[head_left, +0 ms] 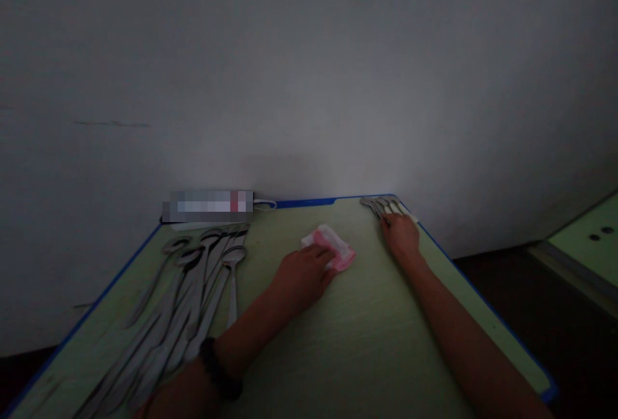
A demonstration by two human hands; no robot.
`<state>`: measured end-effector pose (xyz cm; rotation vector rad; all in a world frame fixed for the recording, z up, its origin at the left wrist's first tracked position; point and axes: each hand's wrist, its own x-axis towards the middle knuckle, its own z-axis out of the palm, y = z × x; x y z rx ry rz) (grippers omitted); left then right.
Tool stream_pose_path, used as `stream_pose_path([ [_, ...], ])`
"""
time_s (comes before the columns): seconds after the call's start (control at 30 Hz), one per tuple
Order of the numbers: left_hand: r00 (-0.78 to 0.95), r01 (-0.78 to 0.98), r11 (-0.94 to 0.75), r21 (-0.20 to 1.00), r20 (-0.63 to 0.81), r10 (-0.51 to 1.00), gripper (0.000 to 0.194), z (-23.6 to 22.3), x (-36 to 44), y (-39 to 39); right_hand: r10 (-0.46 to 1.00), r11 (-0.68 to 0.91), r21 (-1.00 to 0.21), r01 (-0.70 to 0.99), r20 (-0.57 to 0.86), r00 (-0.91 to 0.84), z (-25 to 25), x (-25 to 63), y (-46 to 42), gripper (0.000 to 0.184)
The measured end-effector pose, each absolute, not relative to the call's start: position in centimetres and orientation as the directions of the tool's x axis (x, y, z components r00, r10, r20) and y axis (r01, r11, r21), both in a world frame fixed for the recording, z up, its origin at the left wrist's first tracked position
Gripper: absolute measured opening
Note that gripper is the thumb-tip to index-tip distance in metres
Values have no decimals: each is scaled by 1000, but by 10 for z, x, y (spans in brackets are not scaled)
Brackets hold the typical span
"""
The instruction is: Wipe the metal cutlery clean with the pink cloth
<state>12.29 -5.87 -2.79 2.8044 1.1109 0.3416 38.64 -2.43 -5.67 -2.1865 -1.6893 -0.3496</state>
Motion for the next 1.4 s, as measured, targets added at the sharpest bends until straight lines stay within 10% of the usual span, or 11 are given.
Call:
stream_pose_path([
  [0.63, 654, 622, -679, 391, 217, 725, 31, 11, 79, -32, 889, 380, -437, 815, 417, -191, -41, 288, -50, 33],
  [1.13, 387, 912, -327, 247, -259, 885, 42, 35, -52, -5, 948, 271, -271, 924, -89, -304, -19, 237, -5, 60],
  [1.4, 36, 973, 66, 219, -432, 901, 47, 31, -93, 2, 875, 418, -265, 869, -140, -463, 10, 240, -14, 23],
])
